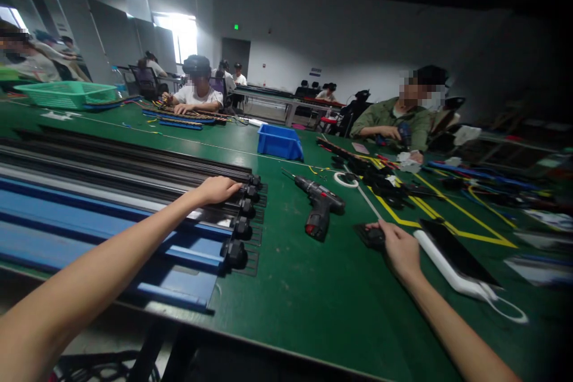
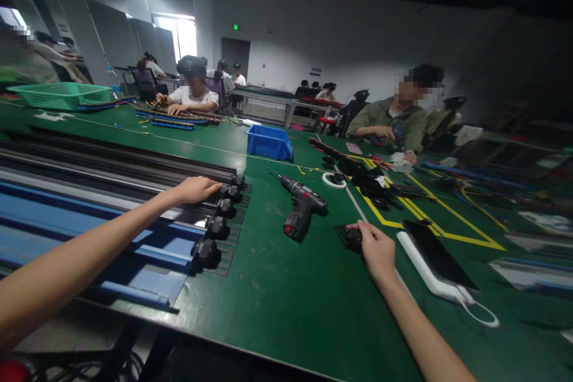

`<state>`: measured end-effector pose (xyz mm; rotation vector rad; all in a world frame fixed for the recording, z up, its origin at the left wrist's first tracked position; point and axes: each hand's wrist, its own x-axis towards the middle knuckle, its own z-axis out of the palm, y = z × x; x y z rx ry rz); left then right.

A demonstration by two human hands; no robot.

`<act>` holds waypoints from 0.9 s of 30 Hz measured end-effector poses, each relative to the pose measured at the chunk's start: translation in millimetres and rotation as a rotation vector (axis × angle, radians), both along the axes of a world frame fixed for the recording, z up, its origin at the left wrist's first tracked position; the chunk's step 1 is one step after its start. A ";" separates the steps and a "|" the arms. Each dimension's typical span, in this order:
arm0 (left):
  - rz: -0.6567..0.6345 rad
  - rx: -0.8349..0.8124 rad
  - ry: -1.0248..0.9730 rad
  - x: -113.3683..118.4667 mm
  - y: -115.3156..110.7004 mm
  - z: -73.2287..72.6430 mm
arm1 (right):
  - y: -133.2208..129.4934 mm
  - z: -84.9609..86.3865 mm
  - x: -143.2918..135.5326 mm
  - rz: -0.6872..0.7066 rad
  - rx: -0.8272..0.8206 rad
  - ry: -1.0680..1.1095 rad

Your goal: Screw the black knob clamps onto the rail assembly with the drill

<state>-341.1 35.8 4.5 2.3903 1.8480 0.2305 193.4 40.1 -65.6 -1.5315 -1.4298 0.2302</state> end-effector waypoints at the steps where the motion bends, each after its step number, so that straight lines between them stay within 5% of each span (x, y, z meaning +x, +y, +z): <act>1: -0.003 -0.001 -0.008 -0.6 0.9 -0.5 | -1.0 1.5 -2.3 -0.006 -0.044 -0.023; 8: -0.071 0.017 -0.137 -11.9 8.9 -5.6 | -13.9 3.4 -18.0 -0.116 0.152 -0.174; 12: -0.129 0.057 -0.292 -16.7 13.5 -6.3 | -25.7 6.5 -33.2 -0.067 0.258 -0.205; 17: -0.077 0.068 -0.474 -10.5 0.0 20.0 | -31.0 7.7 -34.8 -0.023 0.299 -0.200; 19: -0.071 0.122 -0.466 -8.0 -31.7 37.7 | -29.2 5.6 -25.3 -0.047 0.302 -0.166; 22: -0.151 0.292 -0.355 -8.7 -118.2 51.7 | -24.8 3.4 -7.4 -0.096 0.315 -0.098; 25: -0.187 0.168 -0.201 -19.1 -218.2 37.2 | -22.0 4.5 1.8 -0.120 0.354 -0.034; 27: -0.084 0.136 -0.072 -33.3 -265.3 17.5 | -23.4 6.7 0.3 -0.106 0.360 0.001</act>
